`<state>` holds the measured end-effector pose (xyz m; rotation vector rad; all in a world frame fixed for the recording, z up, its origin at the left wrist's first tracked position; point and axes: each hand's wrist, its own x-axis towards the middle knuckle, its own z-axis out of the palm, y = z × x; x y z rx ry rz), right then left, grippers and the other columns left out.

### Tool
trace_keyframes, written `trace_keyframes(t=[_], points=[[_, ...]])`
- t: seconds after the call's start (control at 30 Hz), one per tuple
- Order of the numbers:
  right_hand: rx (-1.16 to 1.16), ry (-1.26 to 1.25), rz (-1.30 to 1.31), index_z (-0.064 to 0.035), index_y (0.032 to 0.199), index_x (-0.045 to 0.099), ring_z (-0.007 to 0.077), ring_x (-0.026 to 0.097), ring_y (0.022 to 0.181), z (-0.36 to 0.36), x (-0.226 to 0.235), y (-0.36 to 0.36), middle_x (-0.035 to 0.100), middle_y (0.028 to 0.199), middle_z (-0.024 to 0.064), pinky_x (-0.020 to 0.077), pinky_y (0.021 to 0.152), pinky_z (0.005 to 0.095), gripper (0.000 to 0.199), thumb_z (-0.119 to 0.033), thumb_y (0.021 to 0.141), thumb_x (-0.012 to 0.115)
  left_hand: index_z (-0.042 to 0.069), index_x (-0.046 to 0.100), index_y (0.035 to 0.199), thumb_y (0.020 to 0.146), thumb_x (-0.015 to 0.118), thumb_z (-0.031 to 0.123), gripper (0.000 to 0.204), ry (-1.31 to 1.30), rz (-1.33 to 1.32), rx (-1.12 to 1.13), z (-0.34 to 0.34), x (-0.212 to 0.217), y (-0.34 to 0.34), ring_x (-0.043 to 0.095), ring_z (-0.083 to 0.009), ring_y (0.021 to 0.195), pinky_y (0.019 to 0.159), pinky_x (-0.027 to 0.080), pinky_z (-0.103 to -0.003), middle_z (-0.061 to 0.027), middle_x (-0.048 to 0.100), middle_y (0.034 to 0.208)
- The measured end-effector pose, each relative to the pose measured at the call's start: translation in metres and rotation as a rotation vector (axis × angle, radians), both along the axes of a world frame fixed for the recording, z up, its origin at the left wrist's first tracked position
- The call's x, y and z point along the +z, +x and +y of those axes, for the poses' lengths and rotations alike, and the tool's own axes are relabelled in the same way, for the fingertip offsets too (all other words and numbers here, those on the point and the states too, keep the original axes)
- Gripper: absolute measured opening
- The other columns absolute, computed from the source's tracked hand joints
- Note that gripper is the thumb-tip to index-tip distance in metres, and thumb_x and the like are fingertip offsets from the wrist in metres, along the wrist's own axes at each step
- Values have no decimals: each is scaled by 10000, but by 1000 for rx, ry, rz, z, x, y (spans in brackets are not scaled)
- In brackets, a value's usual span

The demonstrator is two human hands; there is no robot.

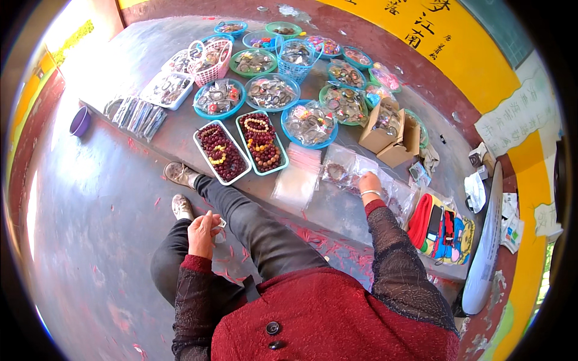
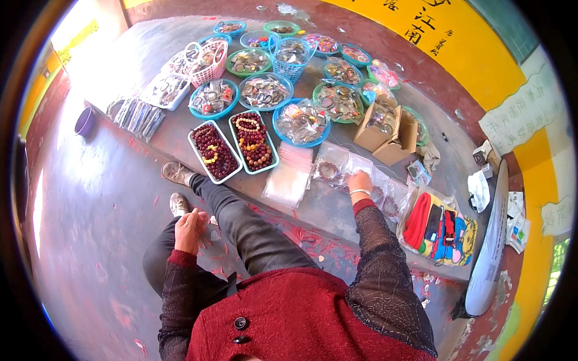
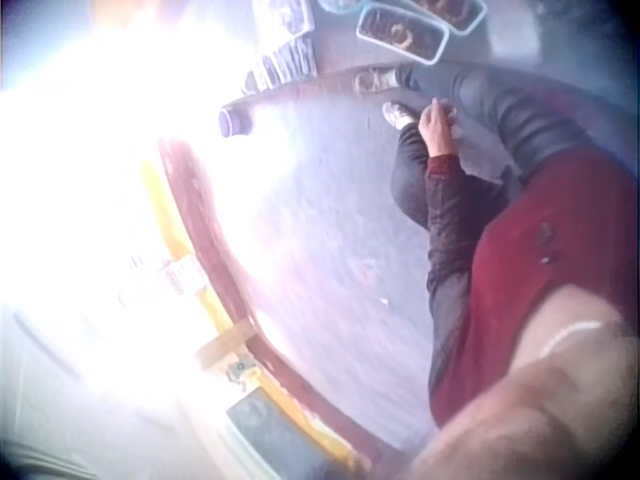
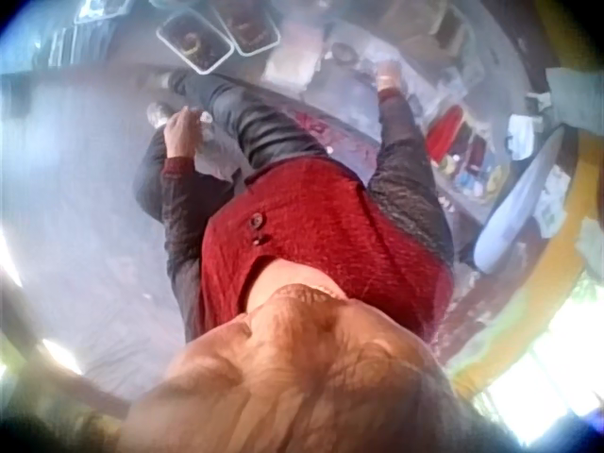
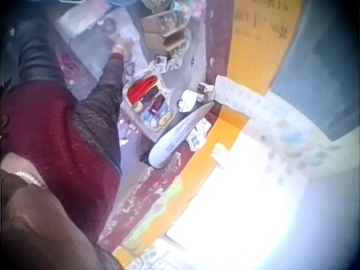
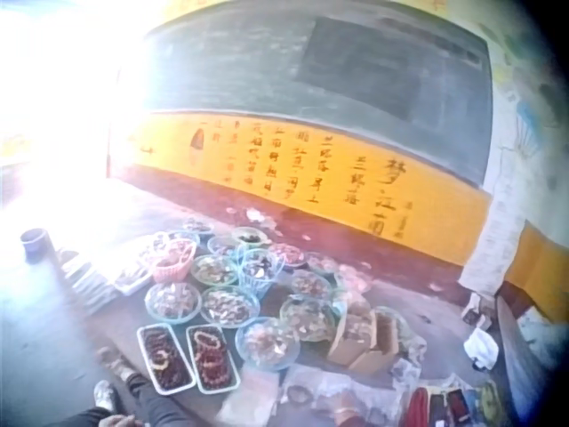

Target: The person sits on the floor and repeatedly picks up beaded bracelets from trays, places them into small clear plastic bags, and sets the filled bags aside. The person handles the items by hand, organizing them into packaging.

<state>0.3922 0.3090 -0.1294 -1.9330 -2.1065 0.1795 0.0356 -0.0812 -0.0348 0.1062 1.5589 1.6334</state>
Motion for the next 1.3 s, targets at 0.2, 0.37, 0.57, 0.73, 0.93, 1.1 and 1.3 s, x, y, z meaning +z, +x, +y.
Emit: trace_keyframes(t=[0.2,0.37,0.57,0.73,0.93,1.1,1.3], points=[[440,-152,54,-63,722,663,364,612,804,-79,-22,-84,624,785,196,488,712,430,257,-284,753,535,51,587,798,886,570,252,219,7,42,60,-3,0,-2,551,-99,748,652,444,-243,-26,608,872],[612,-213,-66,-73,1030,584,296,515,1047,-153,-30,-133,545,1110,128,433,866,416,329,-264,765,612,24,621,872,877,581,230,209,-35,35,104,-1,1,-3,550,-96,679,615,457,-244,-8,588,756],[660,-201,-272,-95,1103,525,268,449,1151,-170,-43,-146,493,1173,99,409,906,419,417,-251,744,670,27,617,855,877,574,233,212,-9,25,38,-2,8,-1,560,-101,721,625,460,-252,-17,607,796],[723,-225,-296,-83,1001,565,293,544,1021,-156,-62,-145,543,1091,127,477,812,410,289,-210,751,637,20,623,876,882,566,234,222,5,9,-12,-3,11,-1,571,-108,757,645,464,-254,-32,619,823],[720,-236,-240,-60,961,587,321,579,925,-152,-61,-146,560,1010,152,500,765,411,226,-177,768,580,16,604,907,905,532,233,228,-8,19,-65,-3,8,-2,588,-115,772,667,473,-250,-48,634,888],[759,-139,-232,-34,972,579,323,575,938,-157,-51,-151,556,1022,161,495,790,407,218,-155,822,477,19,601,900,906,530,230,223,-10,30,-79,-6,5,-3,586,-114,764,670,474,-250,-49,635,884],[497,-183,-127,-46,968,595,322,572,946,-120,-99,-149,561,1024,156,497,780,412,243,-154,750,593,27,607,901,906,533,236,222,-15,23,-93,2,10,1,586,-111,761,667,474,-250,-40,636,872]])
